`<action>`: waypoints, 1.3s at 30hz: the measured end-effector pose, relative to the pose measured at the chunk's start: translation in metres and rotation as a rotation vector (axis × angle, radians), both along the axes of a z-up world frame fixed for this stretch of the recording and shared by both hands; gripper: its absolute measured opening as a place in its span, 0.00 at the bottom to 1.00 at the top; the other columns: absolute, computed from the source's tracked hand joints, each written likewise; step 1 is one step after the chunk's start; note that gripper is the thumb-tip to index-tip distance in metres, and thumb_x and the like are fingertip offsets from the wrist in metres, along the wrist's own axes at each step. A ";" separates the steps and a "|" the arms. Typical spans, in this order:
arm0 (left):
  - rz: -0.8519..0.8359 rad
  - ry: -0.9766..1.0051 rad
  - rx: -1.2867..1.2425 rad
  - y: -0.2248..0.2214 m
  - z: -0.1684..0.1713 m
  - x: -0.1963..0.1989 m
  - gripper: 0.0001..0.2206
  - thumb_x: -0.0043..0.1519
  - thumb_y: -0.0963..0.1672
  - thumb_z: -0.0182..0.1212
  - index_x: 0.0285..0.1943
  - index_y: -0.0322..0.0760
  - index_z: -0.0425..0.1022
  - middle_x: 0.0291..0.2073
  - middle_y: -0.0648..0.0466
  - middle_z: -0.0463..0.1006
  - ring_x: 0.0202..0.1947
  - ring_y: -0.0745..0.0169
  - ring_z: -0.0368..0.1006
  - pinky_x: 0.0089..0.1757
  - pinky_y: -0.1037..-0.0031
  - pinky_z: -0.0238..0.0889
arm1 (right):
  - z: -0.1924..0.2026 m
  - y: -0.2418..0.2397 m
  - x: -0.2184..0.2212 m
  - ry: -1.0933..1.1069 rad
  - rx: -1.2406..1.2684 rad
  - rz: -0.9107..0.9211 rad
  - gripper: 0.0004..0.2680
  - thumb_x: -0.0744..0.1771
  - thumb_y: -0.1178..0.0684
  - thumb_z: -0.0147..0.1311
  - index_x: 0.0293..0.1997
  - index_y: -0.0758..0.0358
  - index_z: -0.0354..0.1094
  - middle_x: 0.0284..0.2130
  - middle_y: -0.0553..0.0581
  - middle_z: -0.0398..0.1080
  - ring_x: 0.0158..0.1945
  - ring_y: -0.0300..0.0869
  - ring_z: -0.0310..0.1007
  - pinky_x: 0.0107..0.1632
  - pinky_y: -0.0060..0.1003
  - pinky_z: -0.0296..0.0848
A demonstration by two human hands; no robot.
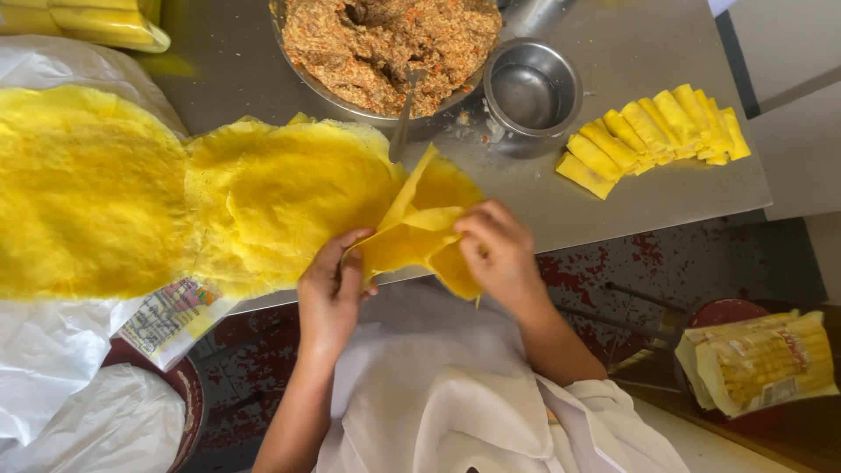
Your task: The person is preparing lumpia by separating yellow wrappers, adding meat filling with a spoon, and rolling them into cylinders.
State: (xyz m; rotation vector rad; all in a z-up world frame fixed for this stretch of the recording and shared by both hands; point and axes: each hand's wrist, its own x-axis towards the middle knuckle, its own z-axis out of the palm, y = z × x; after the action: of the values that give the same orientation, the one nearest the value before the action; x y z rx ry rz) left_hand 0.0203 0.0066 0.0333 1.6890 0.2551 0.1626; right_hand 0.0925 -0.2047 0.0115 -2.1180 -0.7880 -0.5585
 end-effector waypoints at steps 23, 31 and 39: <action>0.644 0.261 -0.284 0.055 0.016 -0.048 0.31 0.58 0.54 0.56 0.64 0.32 0.59 0.50 0.48 0.66 0.48 0.56 0.63 0.49 0.64 0.57 | 0.016 -0.007 0.008 1.025 1.164 0.325 0.10 0.69 0.49 0.51 0.43 0.65 0.71 0.36 0.63 0.75 0.39 0.49 0.78 0.42 0.43 0.79; 1.005 0.085 -0.343 0.089 0.026 -0.077 0.26 0.54 0.53 0.65 0.59 0.39 0.71 0.49 0.53 0.80 0.43 0.59 0.81 0.41 0.69 0.81 | 0.019 -0.032 0.003 1.000 1.135 0.234 0.05 0.67 0.53 0.54 0.43 0.61 0.71 0.33 0.54 0.74 0.32 0.43 0.76 0.30 0.33 0.73; 0.612 -0.144 -0.357 0.080 0.000 -0.040 0.21 0.67 0.49 0.55 0.63 0.30 0.65 0.44 0.44 0.77 0.38 0.62 0.78 0.39 0.69 0.76 | 0.039 0.086 -0.020 0.499 0.454 0.408 0.17 0.70 0.60 0.43 0.68 0.68 0.51 0.68 0.65 0.52 0.69 0.57 0.54 0.69 0.54 0.56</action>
State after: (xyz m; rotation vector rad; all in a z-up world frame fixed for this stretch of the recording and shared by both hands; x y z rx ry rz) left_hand -0.0201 0.0862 0.0333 1.1974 0.6497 0.6514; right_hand 0.0727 -0.1185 0.0506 -1.5231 -0.6955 0.0214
